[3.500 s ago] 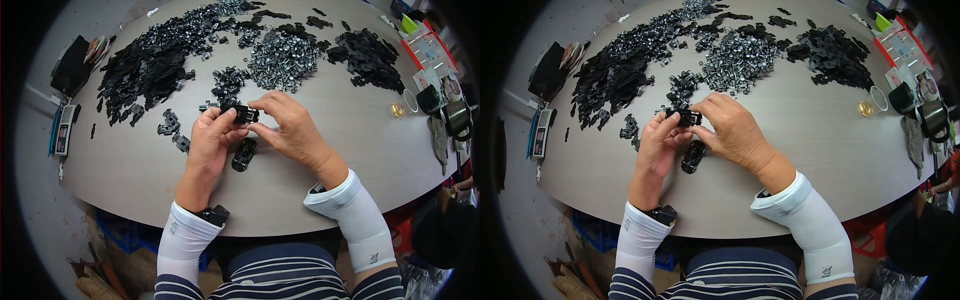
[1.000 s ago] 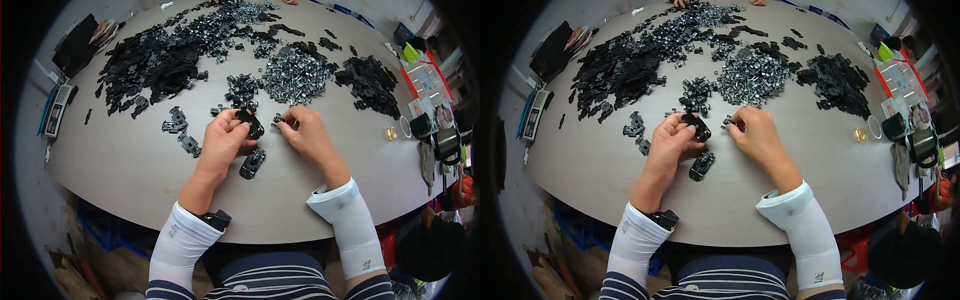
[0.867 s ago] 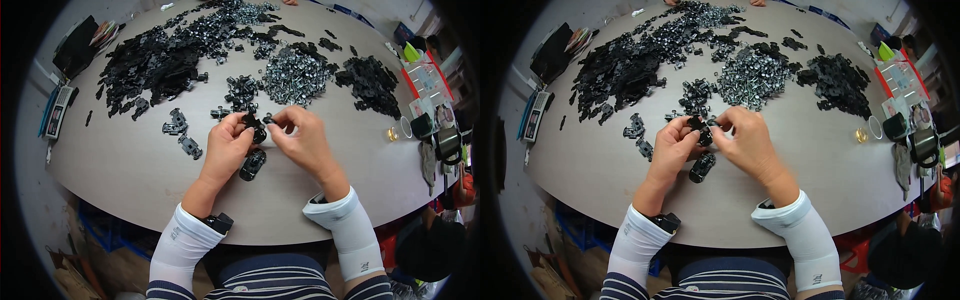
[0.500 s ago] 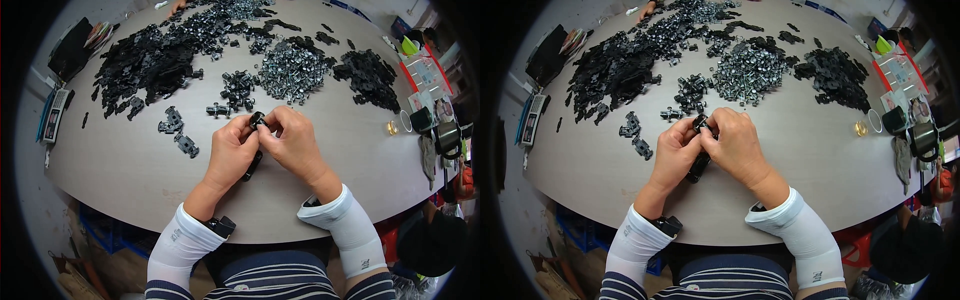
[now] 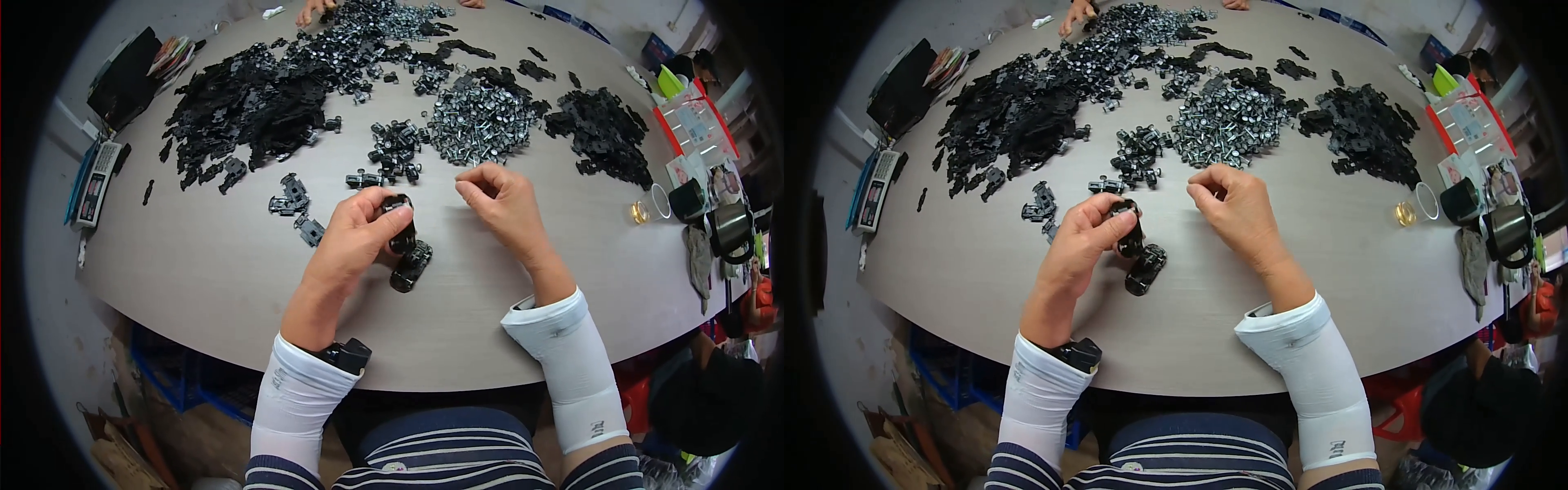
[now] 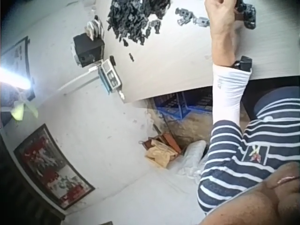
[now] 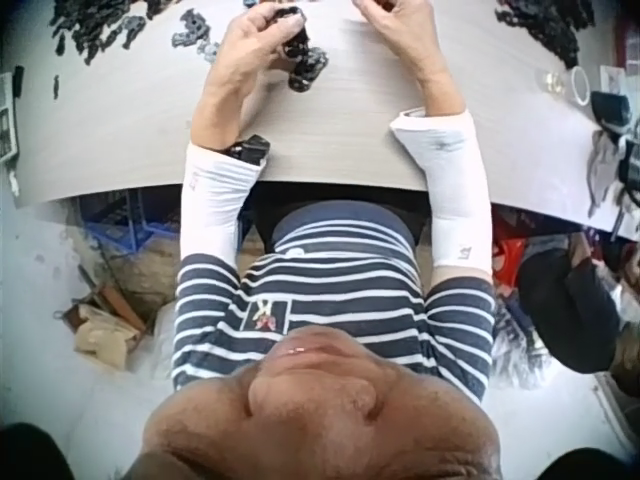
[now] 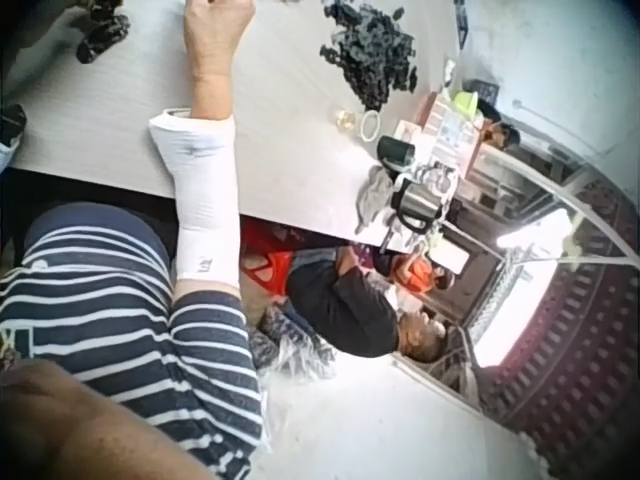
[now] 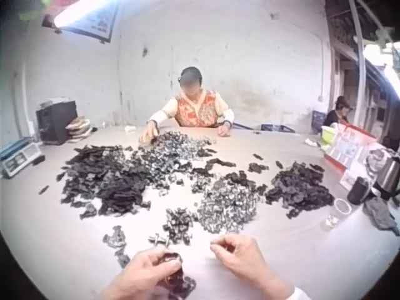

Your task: The person is sorting and assembling small plastic components, specifically placing a small pin or component into a black housing.

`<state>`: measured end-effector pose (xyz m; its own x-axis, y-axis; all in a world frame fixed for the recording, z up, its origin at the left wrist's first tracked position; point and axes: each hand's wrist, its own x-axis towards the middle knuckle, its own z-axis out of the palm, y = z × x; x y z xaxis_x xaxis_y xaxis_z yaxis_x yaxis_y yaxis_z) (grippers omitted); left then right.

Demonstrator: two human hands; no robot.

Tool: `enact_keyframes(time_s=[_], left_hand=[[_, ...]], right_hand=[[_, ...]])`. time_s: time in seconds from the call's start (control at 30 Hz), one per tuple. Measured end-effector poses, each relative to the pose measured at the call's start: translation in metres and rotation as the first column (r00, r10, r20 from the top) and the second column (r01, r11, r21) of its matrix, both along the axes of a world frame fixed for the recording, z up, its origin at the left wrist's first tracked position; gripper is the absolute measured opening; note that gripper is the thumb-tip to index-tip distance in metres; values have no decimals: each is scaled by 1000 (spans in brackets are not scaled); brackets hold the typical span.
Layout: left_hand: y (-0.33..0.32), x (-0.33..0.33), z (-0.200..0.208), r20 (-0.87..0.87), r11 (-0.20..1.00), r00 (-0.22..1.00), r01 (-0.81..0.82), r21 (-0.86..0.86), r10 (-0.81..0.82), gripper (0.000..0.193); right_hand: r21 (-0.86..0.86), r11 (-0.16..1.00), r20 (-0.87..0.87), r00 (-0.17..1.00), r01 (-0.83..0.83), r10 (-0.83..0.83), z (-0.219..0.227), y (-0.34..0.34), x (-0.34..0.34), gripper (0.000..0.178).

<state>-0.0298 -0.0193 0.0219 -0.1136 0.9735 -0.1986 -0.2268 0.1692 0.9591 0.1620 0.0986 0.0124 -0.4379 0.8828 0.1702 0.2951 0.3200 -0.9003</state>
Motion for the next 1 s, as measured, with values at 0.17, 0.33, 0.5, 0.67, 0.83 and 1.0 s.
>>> enact_keyframes(time_s=[0.17,0.33,0.5,0.67,0.83,1.0], left_hand=[[-12,-2,-5,-38,997,998,38,-73,-41,20],[-17,-4,-12,-166,999,986,-30,-25,26,18],[-21,-5,-22,-444,998,894,63,-25,-68,27],[-27,4,-8,-767,988,640,138,62,-42,43],[-39,-31,-8,-790,961,550,-103,258,271,36],[-64,-64,-8,-925,934,293,-330,141,243,40]], right_hand=[[274,947,146,981,-166,129,-19,2,-21,15],[407,901,234,971,-151,57,-20,10,-49,18],[510,835,387,922,-208,-7,-27,19,-60,20],[281,941,300,949,-188,100,-19,15,-39,24],[-278,957,213,965,-88,150,1,7,-4,31],[69,998,341,939,8,-31,-11,12,9,25]])
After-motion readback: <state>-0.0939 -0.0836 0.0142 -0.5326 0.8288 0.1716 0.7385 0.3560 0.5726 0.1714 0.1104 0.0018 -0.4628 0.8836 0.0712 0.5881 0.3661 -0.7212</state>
